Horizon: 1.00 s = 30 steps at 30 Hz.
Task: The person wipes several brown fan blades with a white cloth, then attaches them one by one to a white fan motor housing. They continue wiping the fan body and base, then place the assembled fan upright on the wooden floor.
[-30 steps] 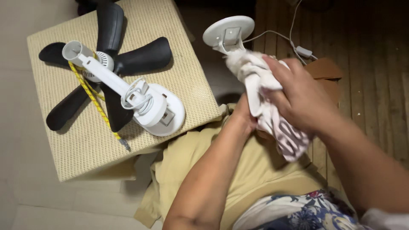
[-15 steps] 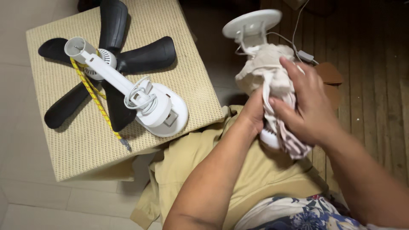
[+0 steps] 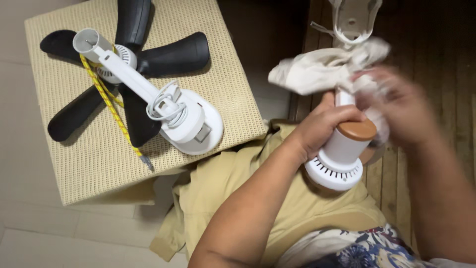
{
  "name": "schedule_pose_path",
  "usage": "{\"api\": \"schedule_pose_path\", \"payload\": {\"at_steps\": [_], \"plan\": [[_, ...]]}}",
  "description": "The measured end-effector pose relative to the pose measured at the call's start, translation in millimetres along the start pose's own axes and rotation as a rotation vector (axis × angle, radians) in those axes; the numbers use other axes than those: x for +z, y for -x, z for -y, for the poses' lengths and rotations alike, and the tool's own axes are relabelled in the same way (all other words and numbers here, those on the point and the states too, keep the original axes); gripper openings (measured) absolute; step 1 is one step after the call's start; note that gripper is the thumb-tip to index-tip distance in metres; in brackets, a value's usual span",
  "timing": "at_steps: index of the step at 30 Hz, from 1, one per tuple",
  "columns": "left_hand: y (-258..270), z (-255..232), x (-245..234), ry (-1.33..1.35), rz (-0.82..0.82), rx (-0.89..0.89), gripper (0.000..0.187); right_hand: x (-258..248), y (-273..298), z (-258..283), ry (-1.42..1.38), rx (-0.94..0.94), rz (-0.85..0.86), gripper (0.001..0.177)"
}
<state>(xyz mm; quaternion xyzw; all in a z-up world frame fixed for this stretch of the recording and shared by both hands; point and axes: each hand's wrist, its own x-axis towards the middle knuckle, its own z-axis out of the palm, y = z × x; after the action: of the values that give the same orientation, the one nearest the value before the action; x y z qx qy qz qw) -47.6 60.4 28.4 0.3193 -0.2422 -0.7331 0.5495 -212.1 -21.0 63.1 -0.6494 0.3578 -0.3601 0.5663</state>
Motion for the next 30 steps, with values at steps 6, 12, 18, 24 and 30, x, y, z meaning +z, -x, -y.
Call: {"api": "schedule_pose_path", "payload": {"at_steps": [6,12,18,24,30], "plan": [[9,-14,6,-0.029,0.082,0.163,0.083,11,-55,-34,0.223,-0.084,-0.067,0.027],[0,-10,-14,0.128,0.044,0.155,0.069,36,-29,-33,0.068,-0.095,0.005,0.032],[-14,-2,-37,0.698,0.122,-0.081,0.033,26,15,-18,0.046,0.113,0.062,0.041],[-21,-11,-47,0.782,-0.042,0.108,0.054,11,35,15,-0.497,0.112,0.024,0.041],[-16,1,-29,0.680,0.005,0.155,0.050,18,30,-4,-0.235,0.162,0.174,0.046]]}}
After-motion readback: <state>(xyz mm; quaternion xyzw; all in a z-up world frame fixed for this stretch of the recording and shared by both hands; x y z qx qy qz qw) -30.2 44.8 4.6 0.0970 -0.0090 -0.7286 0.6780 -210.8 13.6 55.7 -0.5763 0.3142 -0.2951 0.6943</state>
